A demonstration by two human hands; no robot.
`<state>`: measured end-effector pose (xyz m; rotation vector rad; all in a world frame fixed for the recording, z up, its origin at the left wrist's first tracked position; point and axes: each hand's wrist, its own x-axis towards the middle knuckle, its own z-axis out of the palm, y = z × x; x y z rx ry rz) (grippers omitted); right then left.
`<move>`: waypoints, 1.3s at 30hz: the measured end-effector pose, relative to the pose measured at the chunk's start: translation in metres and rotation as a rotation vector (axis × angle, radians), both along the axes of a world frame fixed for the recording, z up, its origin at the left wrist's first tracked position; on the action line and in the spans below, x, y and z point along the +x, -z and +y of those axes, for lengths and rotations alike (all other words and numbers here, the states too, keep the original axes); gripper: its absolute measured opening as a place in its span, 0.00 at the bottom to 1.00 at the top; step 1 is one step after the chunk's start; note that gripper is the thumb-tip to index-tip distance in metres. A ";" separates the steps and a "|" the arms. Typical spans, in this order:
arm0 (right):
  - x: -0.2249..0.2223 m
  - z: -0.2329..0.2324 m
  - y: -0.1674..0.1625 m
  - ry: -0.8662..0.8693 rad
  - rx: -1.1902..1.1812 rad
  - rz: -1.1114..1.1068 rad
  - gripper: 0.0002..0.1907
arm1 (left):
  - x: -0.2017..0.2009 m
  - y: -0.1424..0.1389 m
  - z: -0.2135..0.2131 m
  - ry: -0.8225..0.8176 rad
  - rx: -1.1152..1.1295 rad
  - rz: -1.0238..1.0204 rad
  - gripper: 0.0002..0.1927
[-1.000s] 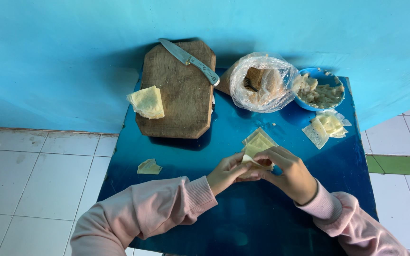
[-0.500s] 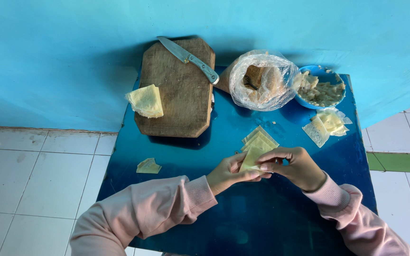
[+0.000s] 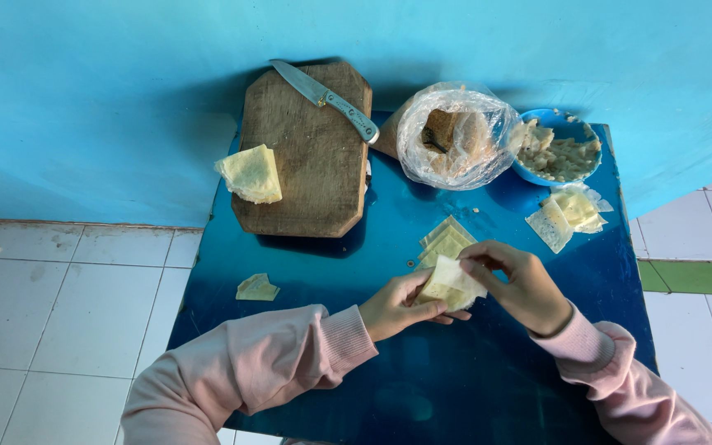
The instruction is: The person folds thin square pastry wrappers into an overlapping diamond pattern on a blue table, then spoons brown filling from a plastic-lined container onto a wrapper and folds the wrapper over the filling, repeating the process for more wrappers.
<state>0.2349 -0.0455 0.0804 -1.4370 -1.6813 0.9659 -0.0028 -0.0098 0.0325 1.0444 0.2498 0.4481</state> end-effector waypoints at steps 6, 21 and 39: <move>0.027 0.013 0.027 0.127 -0.136 0.336 0.14 | 0.000 0.006 -0.003 0.074 0.030 0.005 0.30; -0.015 -0.007 0.007 -0.198 0.736 -0.728 0.20 | -0.012 -0.010 -0.027 0.238 0.488 0.133 0.24; -0.024 -0.014 0.012 -0.307 0.674 -0.798 0.23 | -0.013 -0.003 -0.020 0.308 0.477 0.202 0.24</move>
